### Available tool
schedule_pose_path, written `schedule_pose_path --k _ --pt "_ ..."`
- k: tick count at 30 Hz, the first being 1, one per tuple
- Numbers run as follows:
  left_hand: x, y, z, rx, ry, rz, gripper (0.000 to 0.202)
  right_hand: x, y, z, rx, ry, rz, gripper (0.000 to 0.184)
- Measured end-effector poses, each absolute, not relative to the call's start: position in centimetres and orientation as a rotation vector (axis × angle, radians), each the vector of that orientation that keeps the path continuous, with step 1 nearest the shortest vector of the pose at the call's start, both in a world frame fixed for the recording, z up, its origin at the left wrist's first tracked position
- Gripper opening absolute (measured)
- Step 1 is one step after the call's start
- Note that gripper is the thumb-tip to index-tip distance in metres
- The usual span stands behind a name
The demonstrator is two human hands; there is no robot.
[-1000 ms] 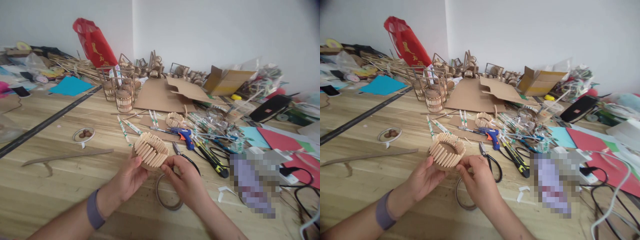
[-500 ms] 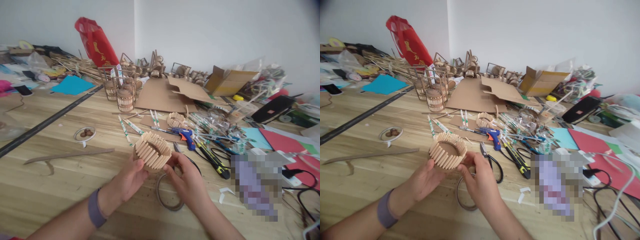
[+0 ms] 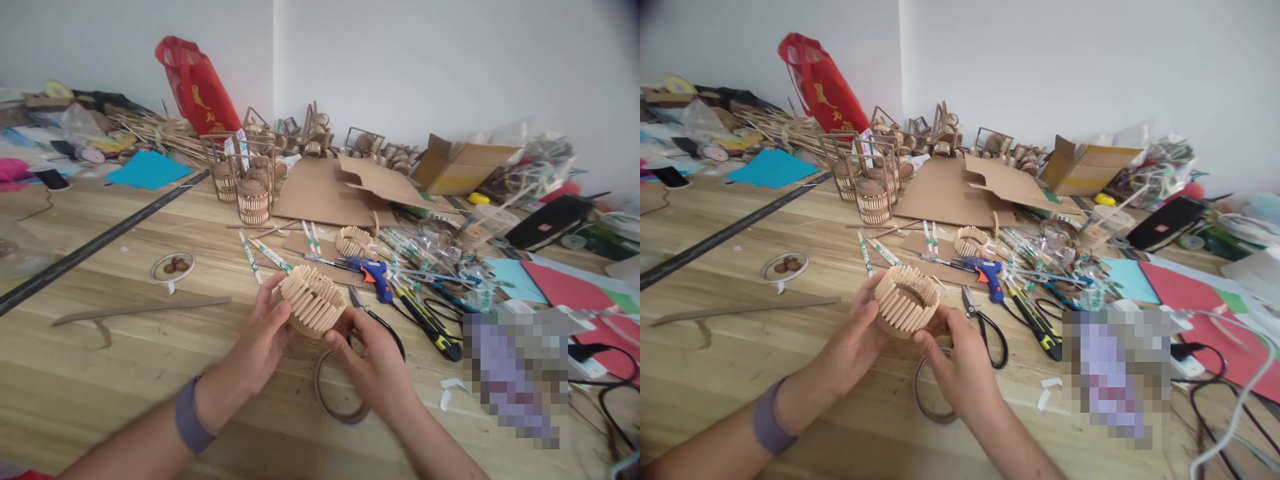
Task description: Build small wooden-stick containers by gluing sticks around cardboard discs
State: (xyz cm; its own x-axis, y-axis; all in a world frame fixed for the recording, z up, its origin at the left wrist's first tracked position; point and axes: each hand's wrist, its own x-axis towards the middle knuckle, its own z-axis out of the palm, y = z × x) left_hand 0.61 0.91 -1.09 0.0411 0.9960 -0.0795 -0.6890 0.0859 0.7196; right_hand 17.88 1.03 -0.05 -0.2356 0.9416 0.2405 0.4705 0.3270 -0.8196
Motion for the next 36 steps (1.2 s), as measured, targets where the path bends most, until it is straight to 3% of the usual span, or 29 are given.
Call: schedule_pose_path --k 12,18,24,29,36 --pt "1.5 0.4 -2.0 0.833 0.72 1.435 0.08 17.2 0.3 -0.4 -1.37 -1.791 0.714 0.03" --pt "1.4 0.3 -1.8 0.86 0.811 1.412 0.079 17.1 0.0 -0.5 -1.376 -1.803 0.656 0.029" --pt "0.9 0.7 -1.4 0.813 0.812 1.433 0.065 17.8 0.5 0.2 -1.355 -1.803 0.669 0.03" --pt "0.7 1.2 -1.3 0.75 0.773 1.474 0.065 18.5 1.1 1.2 -1.411 -1.881 0.654 0.015" --pt "0.6 1.3 -1.6 0.766 0.673 1.415 0.062 19.0 1.5 1.9 -1.432 -1.986 0.648 0.015"
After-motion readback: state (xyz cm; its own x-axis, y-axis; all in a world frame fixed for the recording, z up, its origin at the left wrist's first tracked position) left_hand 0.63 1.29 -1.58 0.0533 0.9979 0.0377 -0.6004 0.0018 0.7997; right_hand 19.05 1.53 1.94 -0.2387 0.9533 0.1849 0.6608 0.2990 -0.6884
